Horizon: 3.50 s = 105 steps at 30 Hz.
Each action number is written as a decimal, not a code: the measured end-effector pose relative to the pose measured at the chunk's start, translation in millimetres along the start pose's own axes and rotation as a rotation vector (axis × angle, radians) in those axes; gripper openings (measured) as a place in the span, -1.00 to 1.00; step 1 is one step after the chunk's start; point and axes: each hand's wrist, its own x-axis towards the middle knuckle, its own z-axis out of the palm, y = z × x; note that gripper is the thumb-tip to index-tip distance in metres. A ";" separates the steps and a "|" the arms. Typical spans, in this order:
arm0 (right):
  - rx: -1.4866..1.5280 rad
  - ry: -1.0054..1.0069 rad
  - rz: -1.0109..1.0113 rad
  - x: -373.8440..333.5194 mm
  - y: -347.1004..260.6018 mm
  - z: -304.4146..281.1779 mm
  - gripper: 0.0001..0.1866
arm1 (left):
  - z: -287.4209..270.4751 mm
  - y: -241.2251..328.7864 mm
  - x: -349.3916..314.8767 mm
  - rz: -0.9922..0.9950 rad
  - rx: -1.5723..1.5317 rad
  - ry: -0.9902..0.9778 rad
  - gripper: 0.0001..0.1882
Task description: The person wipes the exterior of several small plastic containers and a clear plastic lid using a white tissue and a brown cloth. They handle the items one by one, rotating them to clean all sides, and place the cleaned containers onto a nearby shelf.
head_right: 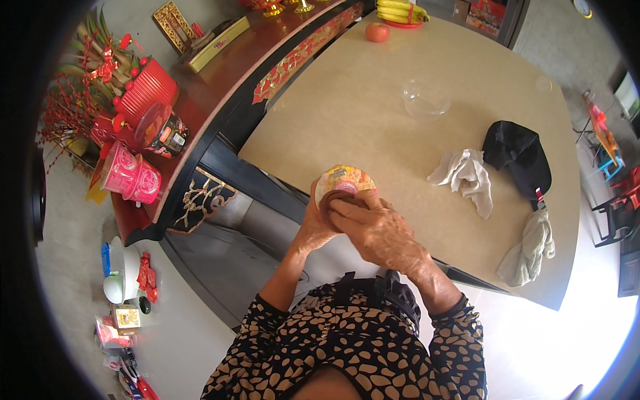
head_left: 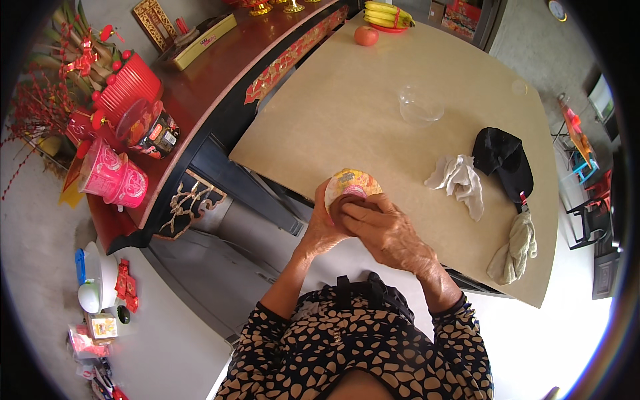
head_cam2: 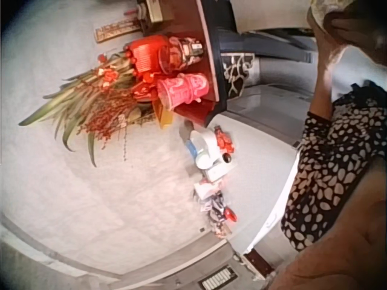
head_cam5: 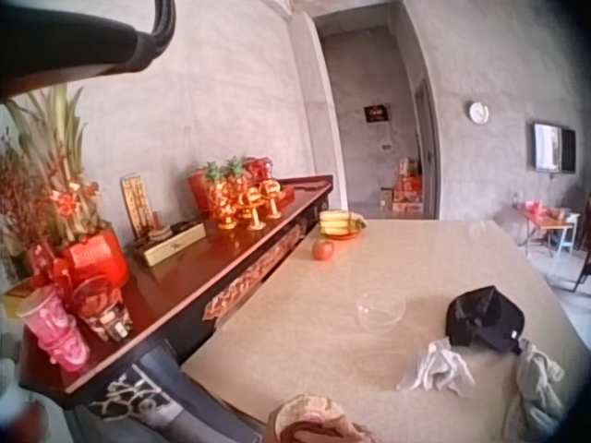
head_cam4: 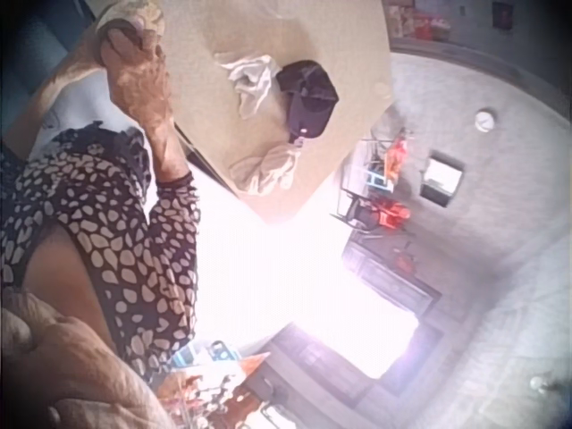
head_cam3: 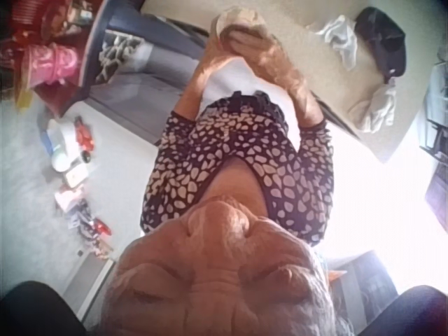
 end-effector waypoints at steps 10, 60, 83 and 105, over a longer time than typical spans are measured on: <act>-0.254 0.132 0.165 37.9 5.8 16.7 -0.61 | 1.0 4.0 -4.2 -0.007 0.039 0.073 0.12; -0.162 0.381 0.407 5.9 33.5 37.0 -0.58 | 18.0 12.1 4.9 0.012 0.044 0.086 0.17; 1.388 0.264 0.632 -55.6 42.7 -1.2 -0.65 | 37.5 57.7 -35.1 -0.078 -0.169 0.027 -0.22; 1.284 -0.150 0.312 -47.9 45.9 -34.0 -0.63 | 29.4 75.0 -51.8 -0.145 -0.189 -0.218 -0.09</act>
